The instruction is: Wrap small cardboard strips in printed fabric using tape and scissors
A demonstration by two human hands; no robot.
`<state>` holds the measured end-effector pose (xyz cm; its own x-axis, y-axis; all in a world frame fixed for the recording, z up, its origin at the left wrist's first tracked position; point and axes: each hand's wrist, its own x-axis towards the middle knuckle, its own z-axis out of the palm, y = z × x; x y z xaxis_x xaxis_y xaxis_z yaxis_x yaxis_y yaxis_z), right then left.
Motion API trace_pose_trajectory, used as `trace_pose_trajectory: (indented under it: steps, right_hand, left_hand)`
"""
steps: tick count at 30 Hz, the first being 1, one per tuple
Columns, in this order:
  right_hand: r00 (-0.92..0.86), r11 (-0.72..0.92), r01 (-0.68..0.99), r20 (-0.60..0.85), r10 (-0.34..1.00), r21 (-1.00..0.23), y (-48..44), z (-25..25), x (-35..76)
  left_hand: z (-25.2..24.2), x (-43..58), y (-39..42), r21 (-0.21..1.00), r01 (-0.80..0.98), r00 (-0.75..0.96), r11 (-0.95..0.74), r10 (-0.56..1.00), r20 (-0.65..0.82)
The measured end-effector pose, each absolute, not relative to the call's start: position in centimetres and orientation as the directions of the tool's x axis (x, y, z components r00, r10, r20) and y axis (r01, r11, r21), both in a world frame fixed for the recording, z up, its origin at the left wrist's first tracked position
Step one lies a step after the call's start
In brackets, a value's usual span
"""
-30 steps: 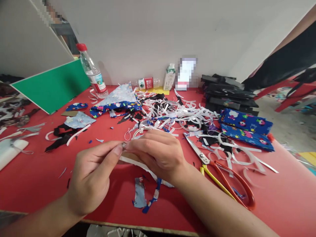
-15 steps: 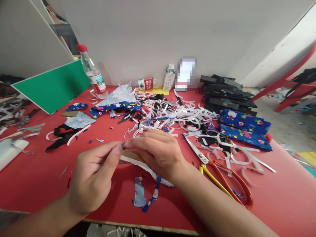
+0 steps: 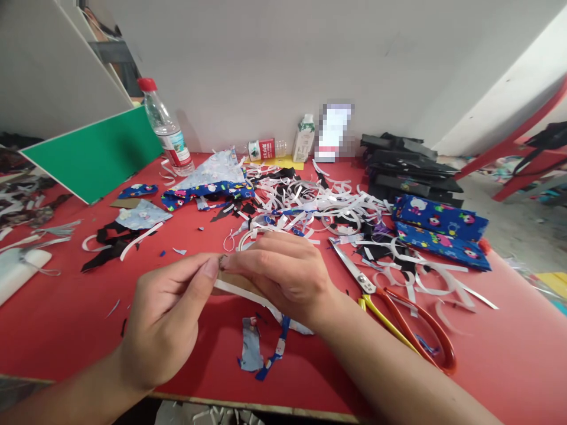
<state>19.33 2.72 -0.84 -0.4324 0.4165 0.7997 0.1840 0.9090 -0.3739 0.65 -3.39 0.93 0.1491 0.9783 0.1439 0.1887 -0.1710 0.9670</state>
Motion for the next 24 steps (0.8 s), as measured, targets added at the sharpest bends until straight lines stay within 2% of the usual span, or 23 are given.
trace_pose_trajectory:
  steps: [10,17,24]
  right_hand:
    - [-0.422,0.901,0.148,0.798,0.431,-0.408,2.7,-1.1,19.3]
    - [-0.44,0.896,0.154,0.783,0.44,-0.416,2.7,-1.1,19.0]
    - [-0.505,0.897,0.18,0.745,0.436,-0.403,3.4,-1.7,18.8]
  left_hand:
    - [1.1,0.7,-3.5,0.946,0.249,0.144,-0.21,0.973,0.178]
    - [1.9,0.8,-4.2,0.887,0.344,0.137,-0.307,0.951,0.276]
    - [0.6,0.7,-3.4,0.928,0.256,0.144,-0.269,0.96,0.239]
